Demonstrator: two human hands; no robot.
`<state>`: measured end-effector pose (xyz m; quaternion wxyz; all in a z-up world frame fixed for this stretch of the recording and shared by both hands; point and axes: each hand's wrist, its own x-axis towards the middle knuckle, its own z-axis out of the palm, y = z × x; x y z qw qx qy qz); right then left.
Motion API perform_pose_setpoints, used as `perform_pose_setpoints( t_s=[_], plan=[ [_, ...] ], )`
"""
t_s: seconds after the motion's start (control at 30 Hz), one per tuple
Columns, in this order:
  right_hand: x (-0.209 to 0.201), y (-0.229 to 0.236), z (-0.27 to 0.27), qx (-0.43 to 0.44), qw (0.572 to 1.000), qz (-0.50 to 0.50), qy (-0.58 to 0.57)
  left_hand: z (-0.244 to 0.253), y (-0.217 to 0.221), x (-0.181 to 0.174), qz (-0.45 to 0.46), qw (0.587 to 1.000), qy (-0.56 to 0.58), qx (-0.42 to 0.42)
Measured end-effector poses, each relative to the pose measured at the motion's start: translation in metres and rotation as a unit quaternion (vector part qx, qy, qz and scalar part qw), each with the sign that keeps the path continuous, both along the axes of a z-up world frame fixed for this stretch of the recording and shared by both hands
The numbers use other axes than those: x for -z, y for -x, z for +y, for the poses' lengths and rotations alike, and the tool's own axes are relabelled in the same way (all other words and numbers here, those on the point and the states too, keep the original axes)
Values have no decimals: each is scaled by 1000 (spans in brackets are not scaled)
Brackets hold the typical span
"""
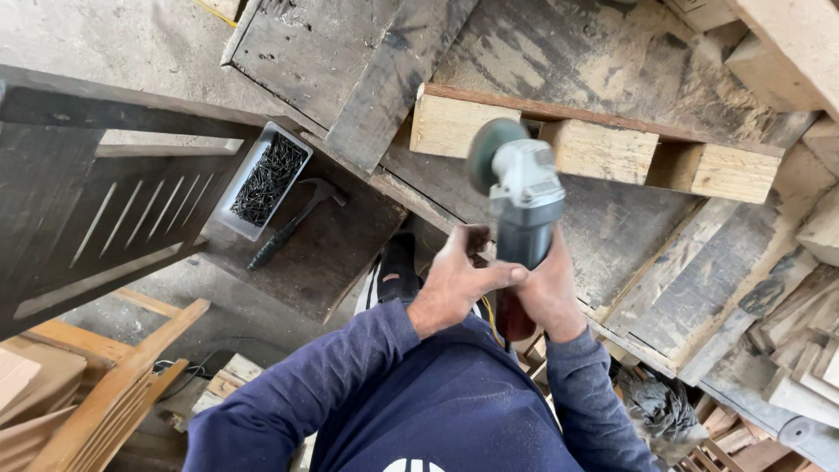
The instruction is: The person uses an angle grinder with a sanding disc to smooth the edges and surfaces of small wooden blocks. They hold the blocks with one hand and operate the tool with the other, moving the grinder along the wood to remove rough edges.
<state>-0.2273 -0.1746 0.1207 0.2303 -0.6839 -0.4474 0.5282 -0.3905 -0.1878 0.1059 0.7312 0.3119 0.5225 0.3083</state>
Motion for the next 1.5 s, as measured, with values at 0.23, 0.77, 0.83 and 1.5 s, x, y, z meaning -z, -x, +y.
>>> perform_pose_setpoints(
  t_s=[0.23,0.77,0.83,1.5],
  plan=[
    [-4,37,-4,-66,997,-28,21,16,-6,17,-207,964,114,-119],
    [-37,53,13,-145,988,7,50,16,9,23,-226,940,164,-198],
    [-39,54,23,-141,988,-2,70,24,9,25,-215,943,152,-202],
    [-45,58,63,-189,977,-33,93,63,18,11,-242,929,161,-230]
  ],
)
